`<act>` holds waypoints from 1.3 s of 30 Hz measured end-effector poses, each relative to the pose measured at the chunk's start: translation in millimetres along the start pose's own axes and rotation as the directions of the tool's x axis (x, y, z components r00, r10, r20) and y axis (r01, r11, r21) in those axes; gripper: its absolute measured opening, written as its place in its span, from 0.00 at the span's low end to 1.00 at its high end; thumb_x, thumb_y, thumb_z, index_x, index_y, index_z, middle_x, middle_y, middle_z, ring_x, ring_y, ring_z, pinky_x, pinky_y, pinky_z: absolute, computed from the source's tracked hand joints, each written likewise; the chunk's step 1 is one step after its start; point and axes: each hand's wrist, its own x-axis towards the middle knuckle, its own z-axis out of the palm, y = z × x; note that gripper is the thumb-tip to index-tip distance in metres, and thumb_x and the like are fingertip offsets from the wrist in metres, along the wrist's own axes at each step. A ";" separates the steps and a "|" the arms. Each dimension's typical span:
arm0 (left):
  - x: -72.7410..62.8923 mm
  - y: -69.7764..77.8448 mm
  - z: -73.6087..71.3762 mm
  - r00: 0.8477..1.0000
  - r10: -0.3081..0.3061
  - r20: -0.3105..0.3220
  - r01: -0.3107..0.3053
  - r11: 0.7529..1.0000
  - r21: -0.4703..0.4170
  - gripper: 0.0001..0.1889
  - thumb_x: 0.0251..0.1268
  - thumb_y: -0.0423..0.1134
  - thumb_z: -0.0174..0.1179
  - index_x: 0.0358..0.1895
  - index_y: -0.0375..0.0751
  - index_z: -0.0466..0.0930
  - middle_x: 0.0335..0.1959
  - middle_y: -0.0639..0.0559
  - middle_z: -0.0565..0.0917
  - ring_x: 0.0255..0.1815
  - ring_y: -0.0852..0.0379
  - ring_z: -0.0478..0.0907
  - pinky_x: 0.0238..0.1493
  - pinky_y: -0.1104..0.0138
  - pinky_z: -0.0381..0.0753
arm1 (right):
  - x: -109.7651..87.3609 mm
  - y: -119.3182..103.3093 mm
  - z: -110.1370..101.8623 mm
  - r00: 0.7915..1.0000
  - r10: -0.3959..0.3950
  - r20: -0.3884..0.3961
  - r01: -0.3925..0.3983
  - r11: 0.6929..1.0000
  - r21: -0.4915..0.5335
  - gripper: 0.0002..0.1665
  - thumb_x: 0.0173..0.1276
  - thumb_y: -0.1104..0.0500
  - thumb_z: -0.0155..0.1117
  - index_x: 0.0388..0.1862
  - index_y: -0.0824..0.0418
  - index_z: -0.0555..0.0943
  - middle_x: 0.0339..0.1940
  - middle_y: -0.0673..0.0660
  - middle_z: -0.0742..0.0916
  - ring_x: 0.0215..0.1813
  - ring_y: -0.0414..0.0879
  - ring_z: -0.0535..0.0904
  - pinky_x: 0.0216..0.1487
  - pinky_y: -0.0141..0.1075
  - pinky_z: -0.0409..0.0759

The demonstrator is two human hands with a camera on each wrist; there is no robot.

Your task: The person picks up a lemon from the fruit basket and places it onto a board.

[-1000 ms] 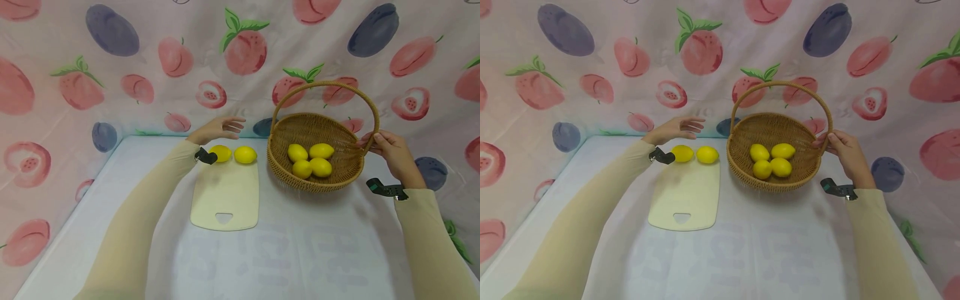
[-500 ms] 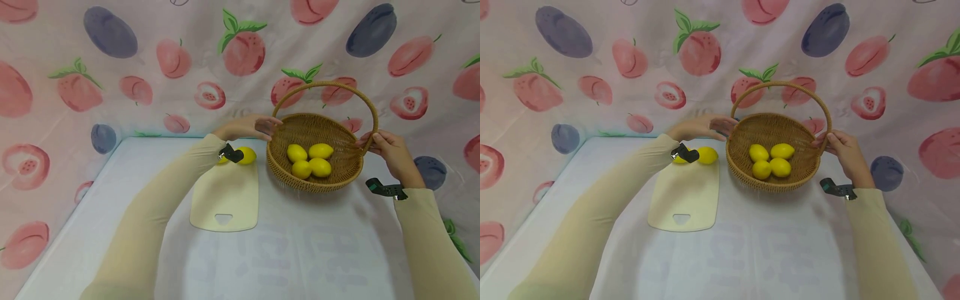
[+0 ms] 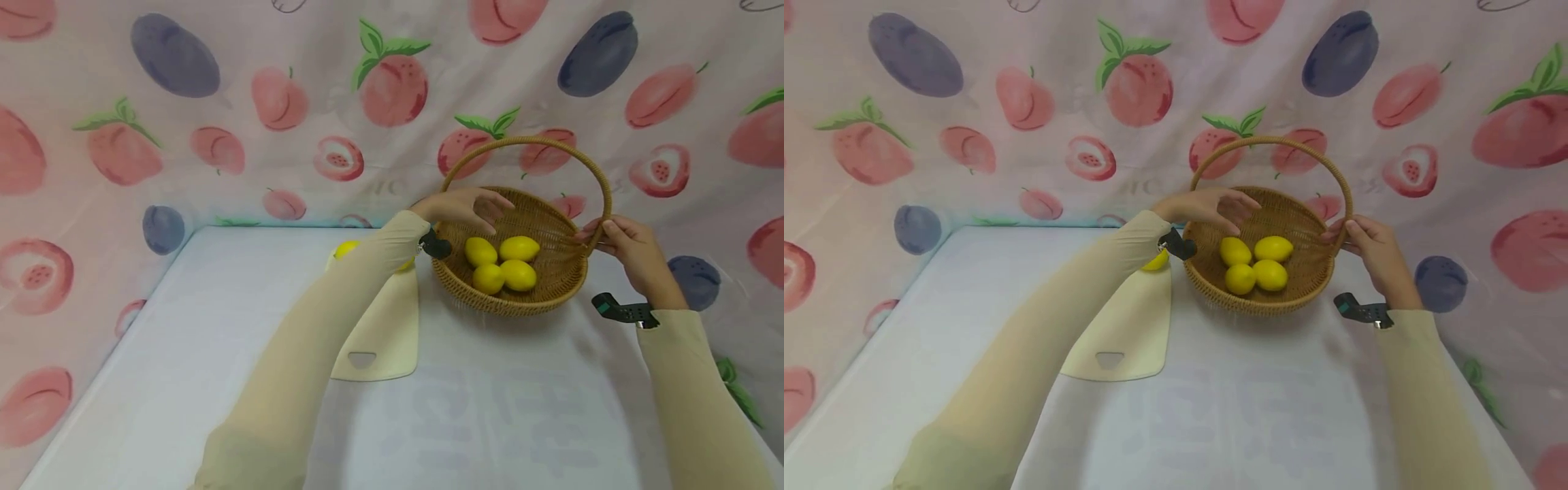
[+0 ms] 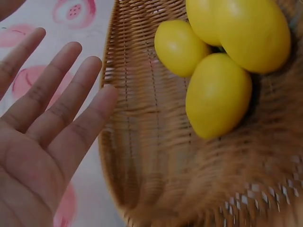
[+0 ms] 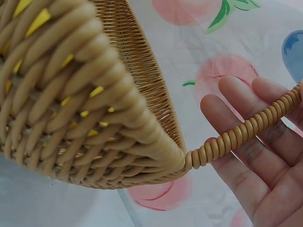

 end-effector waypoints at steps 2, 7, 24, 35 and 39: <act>9.2 -1.0 3.7 1.000 -0.003 0.014 0.003 1.000 -0.005 0.31 0.60 0.38 0.63 0.67 0.45 0.66 0.66 0.46 0.70 0.65 0.54 0.68 0.58 0.70 0.74 | -0.1 0.1 -0.2 1.000 0.010 -0.007 -0.010 0.999 -0.034 0.20 0.75 0.56 0.45 0.45 0.70 0.78 0.36 0.47 0.87 0.42 0.34 0.83 0.45 0.19 0.78; 29.0 -7.6 13.9 0.997 -0.030 0.074 0.036 0.997 -0.075 0.32 0.60 0.34 0.62 0.68 0.42 0.64 0.65 0.41 0.69 0.63 0.49 0.70 0.60 0.65 0.74 | 0.2 0.4 -0.6 1.000 0.016 -0.011 -0.017 0.998 -0.059 0.23 0.75 0.55 0.45 0.46 0.75 0.75 0.36 0.46 0.87 0.42 0.34 0.83 0.45 0.19 0.78; 48.3 -33.4 34.6 0.934 -0.196 0.299 0.209 0.978 -0.010 0.29 0.60 0.31 0.62 0.66 0.45 0.67 0.67 0.45 0.70 0.66 0.51 0.68 0.62 0.58 0.73 | 3.0 -0.6 0.9 0.999 0.020 -0.026 -0.022 0.997 -0.076 0.20 0.75 0.54 0.45 0.45 0.70 0.78 0.35 0.45 0.87 0.42 0.34 0.83 0.45 0.19 0.78; 56.0 -38.2 40.5 0.864 -0.219 0.453 0.218 0.974 0.054 0.28 0.56 0.22 0.61 0.63 0.36 0.70 0.65 0.44 0.68 0.66 0.53 0.65 0.61 0.72 0.71 | 3.6 -0.1 1.5 1.000 0.003 -0.019 -0.003 1.000 -0.029 0.19 0.75 0.57 0.46 0.44 0.72 0.78 0.36 0.46 0.87 0.42 0.34 0.84 0.46 0.20 0.78; 58.3 -38.5 42.3 0.812 -0.312 0.493 0.254 0.950 0.184 0.30 0.57 0.24 0.61 0.65 0.46 0.70 0.71 0.49 0.64 0.64 0.58 0.64 0.41 0.77 0.71 | 4.3 0.8 1.0 1.000 0.001 -0.017 -0.001 1.000 -0.024 0.19 0.74 0.57 0.46 0.44 0.73 0.77 0.36 0.47 0.88 0.42 0.35 0.84 0.46 0.20 0.78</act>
